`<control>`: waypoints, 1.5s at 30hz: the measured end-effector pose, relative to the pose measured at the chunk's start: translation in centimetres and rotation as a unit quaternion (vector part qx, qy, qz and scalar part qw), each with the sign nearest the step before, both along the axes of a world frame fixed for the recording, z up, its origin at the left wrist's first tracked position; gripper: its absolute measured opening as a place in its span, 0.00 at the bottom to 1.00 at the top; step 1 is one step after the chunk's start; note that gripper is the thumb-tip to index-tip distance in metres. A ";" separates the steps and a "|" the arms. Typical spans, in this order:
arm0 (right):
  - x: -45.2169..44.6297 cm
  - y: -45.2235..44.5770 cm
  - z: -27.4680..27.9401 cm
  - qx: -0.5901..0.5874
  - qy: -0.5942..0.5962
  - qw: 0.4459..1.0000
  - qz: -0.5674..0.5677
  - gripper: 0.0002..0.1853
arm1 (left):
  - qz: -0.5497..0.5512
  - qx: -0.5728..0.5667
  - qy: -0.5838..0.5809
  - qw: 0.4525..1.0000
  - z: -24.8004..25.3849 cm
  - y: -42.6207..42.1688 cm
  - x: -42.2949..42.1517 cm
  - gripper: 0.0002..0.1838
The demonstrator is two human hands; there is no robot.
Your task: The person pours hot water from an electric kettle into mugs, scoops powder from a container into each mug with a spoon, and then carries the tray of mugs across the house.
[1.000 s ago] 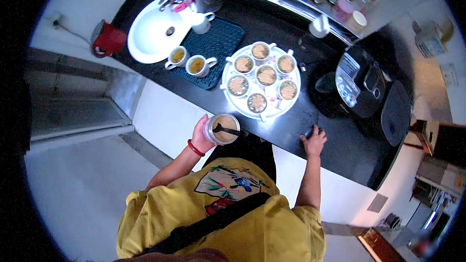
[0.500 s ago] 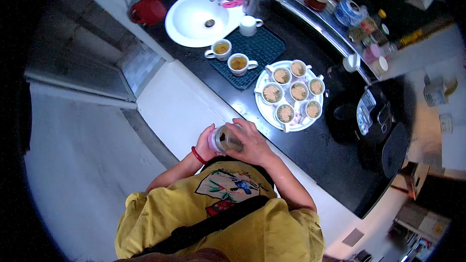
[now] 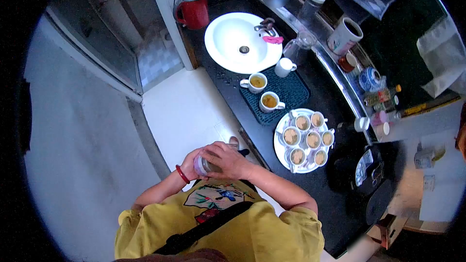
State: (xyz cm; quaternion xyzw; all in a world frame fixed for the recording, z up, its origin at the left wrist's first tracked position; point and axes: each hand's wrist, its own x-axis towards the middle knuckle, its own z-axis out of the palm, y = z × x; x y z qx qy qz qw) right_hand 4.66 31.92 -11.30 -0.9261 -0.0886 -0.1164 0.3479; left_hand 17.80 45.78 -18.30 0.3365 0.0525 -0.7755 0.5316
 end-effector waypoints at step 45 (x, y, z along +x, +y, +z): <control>15.8 -33.4 6.2 -0.017 -0.124 0.722 -0.680 0.26 | -0.108 -0.480 -0.644 0.586 5.8 -57.2 22.3 0.47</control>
